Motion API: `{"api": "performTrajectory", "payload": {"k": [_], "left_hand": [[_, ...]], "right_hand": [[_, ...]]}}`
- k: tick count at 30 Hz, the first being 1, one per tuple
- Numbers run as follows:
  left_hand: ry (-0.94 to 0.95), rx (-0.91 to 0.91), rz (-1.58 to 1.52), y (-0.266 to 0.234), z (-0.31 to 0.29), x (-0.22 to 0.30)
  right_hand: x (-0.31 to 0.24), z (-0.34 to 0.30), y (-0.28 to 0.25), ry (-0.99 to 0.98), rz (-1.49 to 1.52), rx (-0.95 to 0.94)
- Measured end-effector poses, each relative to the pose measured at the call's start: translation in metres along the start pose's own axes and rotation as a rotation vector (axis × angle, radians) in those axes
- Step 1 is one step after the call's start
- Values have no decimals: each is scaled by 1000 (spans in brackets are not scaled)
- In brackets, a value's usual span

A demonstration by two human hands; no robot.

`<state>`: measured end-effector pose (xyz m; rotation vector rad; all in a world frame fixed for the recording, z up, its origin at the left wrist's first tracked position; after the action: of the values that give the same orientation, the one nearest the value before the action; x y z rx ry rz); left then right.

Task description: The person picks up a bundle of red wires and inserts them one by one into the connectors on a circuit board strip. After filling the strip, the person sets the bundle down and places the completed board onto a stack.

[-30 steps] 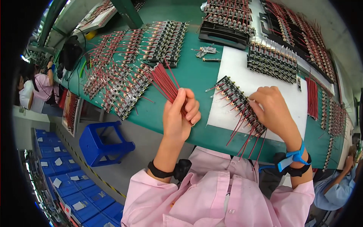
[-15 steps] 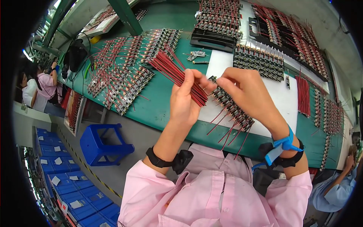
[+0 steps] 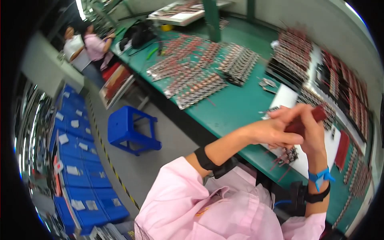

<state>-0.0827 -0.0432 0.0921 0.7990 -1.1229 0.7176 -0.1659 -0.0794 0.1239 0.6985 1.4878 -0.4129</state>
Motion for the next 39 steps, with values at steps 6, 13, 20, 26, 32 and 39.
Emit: {"api": "performTrajectory", "payload": {"k": [6,13,20,26,32,39], "left_hand": [[108,136,287,-8,-15,16],[184,417,698,-29,-37,9],[752,259,802,37,-3,52],[239,-233,170,66,-14,53],[370,-308,175,69,-18,53],[88,-229,-39,74,-8,41]], "right_hand": [[-28,-18,-32,-184,408,145],[-27,-55,-72,-265,182,469],[-39,-65,-3,-282,313,138],[-60,-79,39,-328,296,-57],[-62,-94,44,-420,108,103],[-30,-81,30,-324,-119,61]]}}
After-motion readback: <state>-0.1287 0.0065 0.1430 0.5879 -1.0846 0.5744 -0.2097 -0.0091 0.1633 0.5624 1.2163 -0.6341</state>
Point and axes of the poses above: each hand's wrist, its own z-axis towards the middle knuckle, its own y-axis out of the palm, x = y × z, the point moved 3 cm from there along z, towards the middle knuckle, and after that the axes turned 14 degrees about y, right-handed, at the moved point
